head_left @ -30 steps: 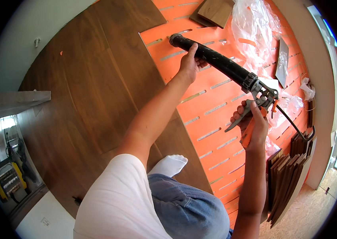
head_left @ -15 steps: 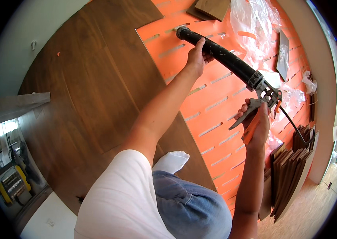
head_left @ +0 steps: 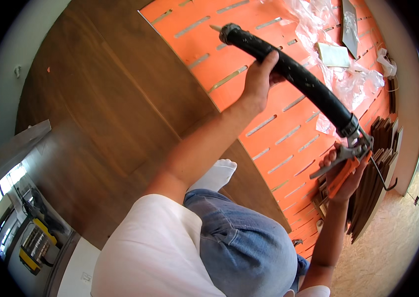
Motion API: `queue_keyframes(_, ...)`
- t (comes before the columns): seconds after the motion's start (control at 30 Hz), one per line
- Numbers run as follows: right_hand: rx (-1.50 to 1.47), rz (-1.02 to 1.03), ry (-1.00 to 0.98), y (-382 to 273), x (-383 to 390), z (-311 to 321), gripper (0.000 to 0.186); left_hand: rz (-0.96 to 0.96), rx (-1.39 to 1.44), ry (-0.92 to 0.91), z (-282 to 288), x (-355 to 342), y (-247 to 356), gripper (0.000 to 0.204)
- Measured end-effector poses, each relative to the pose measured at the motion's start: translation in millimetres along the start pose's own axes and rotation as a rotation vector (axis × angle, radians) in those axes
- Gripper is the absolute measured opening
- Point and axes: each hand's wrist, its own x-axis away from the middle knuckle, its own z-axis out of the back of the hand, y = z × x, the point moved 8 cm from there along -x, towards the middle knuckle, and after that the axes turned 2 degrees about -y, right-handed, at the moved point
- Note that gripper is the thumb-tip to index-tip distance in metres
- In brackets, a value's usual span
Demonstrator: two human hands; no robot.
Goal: The person applies adhesive from a bottle to the edge of a floor board, positions the board on the orange underlayment, and taps it into place using a hammer against a wooden block. They also prepare additional boards by applying sealant from a caulking gun to the tongue-and-groove joints before fitting them together.
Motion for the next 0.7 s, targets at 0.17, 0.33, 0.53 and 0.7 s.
queue_keyframes(0.17,0.201,-0.106,0.138,-1,62,27,0.054,0.11,0.036,-0.056,-12,48,-39,0.03)
queue_keyframes(0.33,0.155,-0.166,0.287,6,131,49,0.045,0.306,0.008,-0.113,-16,91,-81,0.033)
queue_keyframes(0.53,0.05,-0.22,0.533,19,214,65,0.037,0.628,0.049,-0.153,-9,146,-130,0.041)
queue_keyframes(0.7,0.071,-0.254,0.581,27,246,60,0.038,0.777,0.057,-0.154,1,181,-153,0.048)
